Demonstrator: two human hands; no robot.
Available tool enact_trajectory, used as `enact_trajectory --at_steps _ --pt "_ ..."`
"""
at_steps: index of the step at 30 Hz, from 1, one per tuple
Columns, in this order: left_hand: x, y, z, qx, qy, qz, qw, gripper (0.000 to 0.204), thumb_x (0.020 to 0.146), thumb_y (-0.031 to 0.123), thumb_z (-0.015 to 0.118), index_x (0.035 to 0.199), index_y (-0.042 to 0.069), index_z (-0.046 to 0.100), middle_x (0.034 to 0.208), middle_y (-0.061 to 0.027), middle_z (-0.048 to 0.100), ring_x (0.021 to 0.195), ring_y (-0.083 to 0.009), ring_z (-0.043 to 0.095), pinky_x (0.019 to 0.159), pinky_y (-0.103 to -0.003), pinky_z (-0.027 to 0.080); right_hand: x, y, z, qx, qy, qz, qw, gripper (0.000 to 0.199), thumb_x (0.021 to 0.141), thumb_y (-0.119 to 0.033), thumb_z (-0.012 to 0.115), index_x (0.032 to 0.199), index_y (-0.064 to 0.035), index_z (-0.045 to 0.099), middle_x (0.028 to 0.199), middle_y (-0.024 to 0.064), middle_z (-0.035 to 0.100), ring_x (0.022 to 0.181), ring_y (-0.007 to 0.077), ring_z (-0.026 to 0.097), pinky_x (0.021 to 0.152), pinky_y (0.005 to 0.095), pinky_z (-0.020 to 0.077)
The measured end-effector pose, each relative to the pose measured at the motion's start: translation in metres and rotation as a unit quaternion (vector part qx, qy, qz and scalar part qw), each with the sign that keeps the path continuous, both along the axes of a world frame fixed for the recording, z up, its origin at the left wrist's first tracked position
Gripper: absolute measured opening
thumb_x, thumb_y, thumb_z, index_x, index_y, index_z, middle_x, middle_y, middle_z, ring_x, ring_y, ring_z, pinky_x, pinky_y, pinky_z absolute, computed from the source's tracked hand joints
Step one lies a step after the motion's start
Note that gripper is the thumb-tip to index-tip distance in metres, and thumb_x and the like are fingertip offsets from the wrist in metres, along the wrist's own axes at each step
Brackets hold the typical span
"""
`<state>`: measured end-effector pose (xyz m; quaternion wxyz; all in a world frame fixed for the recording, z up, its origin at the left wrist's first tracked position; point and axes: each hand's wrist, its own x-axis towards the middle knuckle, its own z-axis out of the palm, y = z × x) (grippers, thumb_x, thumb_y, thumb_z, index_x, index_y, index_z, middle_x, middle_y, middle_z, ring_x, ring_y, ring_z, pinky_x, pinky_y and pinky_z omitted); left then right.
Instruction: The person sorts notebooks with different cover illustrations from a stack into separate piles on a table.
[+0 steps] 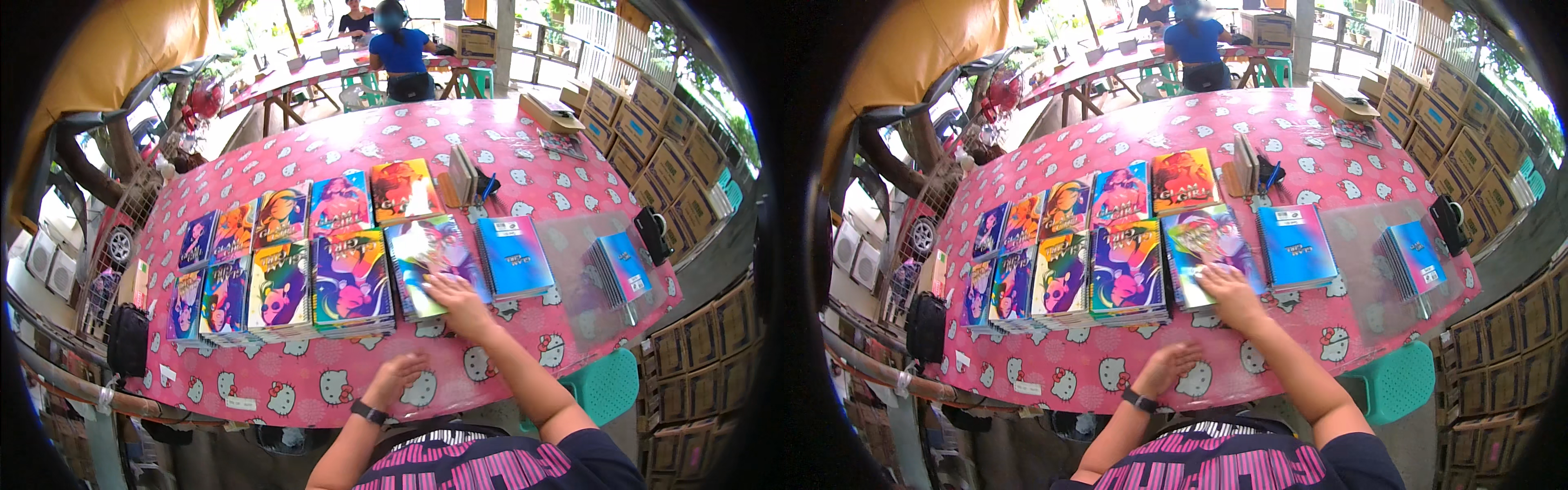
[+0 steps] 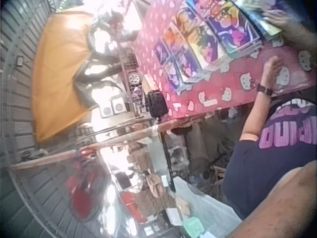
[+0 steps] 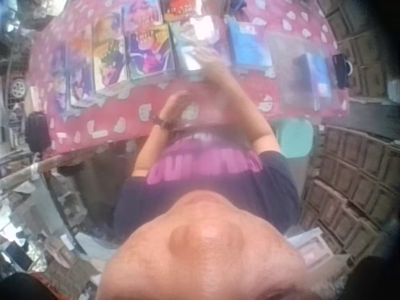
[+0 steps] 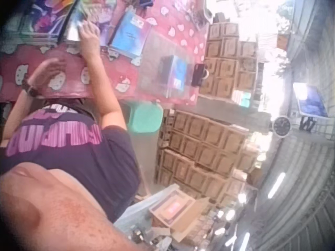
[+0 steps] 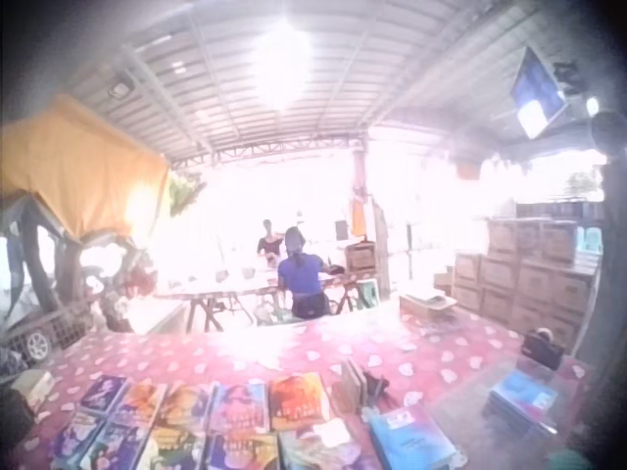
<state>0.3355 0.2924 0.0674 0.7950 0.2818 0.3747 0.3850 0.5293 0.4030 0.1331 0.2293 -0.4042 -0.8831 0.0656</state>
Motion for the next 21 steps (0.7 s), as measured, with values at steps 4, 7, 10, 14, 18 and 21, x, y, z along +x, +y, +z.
enact_trajectory --at_steps 4,7,10,14,18,21 --pt "-0.034 -0.017 0.042 -0.032 -0.224 0.054 0.973 0.069 0.089 0.053 0.046 0.137 0.004 0.033 0.131 -0.0159 0.047 0.117 -0.0251 0.049 0.101 -0.038 0.037 0.007 -0.076 0.054 0.014 0.211 -0.091 0.973 0.034 0.075 -0.002 0.056 0.108 0.0000 0.060 0.106 0.0175 0.063 0.099 0.0328 0.061 0.085 0.0399 0.0477" --pt "-0.048 -0.022 0.056 -0.048 -0.321 0.060 0.944 0.062 0.087 0.044 0.054 0.133 0.006 0.036 0.123 -0.0139 0.052 0.111 -0.0241 0.053 0.095 -0.040 0.041 -0.040 -0.131 0.066 -0.084 0.097 0.127 0.984 0.044 0.072 -0.010 0.066 0.114 -0.0016 0.057 0.116 0.0154 0.058 0.109 0.0335 0.055 0.094 0.0437 0.0413" --pt "-0.089 -0.036 0.037 -0.014 -0.127 0.073 0.989 0.039 0.078 0.007 0.061 0.115 0.001 0.049 0.103 -0.0095 0.059 0.092 -0.0199 0.059 0.082 -0.034 0.049 -0.070 -0.103 0.075 -0.239 0.126 0.262 0.927 0.041 0.074 -0.015 0.069 0.113 -0.0053 0.058 0.114 0.0133 0.059 0.109 0.0308 0.055 0.093 0.0399 0.0433" --pt "-0.120 -0.069 0.020 -0.087 -0.002 0.101 0.991 0.033 0.074 -0.003 0.059 0.106 0.000 0.054 0.091 -0.0077 0.060 0.078 -0.0177 0.062 0.072 -0.031 0.052 -0.089 0.088 0.062 -0.069 0.174 -0.017 0.982 0.038 0.075 -0.008 0.062 0.112 -0.0046 0.055 0.118 0.0181 0.055 0.109 0.0310 0.054 0.092 0.0388 0.0438" --pt "-0.134 -0.082 -0.026 -0.138 0.039 0.179 0.973 0.032 0.076 0.000 0.058 0.107 0.000 0.055 0.093 -0.0086 0.061 0.080 -0.0203 0.062 0.073 -0.032 0.051 -0.102 0.207 0.013 0.142 -0.153 -0.147 0.967 0.058 0.078 -0.019 0.060 0.132 -0.0070 0.042 0.136 0.0159 0.043 0.126 0.0310 0.041 0.099 0.0429 0.0388" --pt "-0.143 -0.088 -0.033 -0.125 0.082 0.274 0.950 0.033 0.077 0.002 0.057 0.110 -0.001 0.054 0.099 -0.0097 0.061 0.087 -0.0215 0.060 0.079 -0.033 0.049 -0.127 0.218 0.009 0.008 -0.240 -0.042 0.970 0.051 0.085 -0.029 0.053 0.131 -0.0073 0.043 0.133 0.0154 0.046 0.120 0.0281 0.048 0.092 0.0428 0.0446"
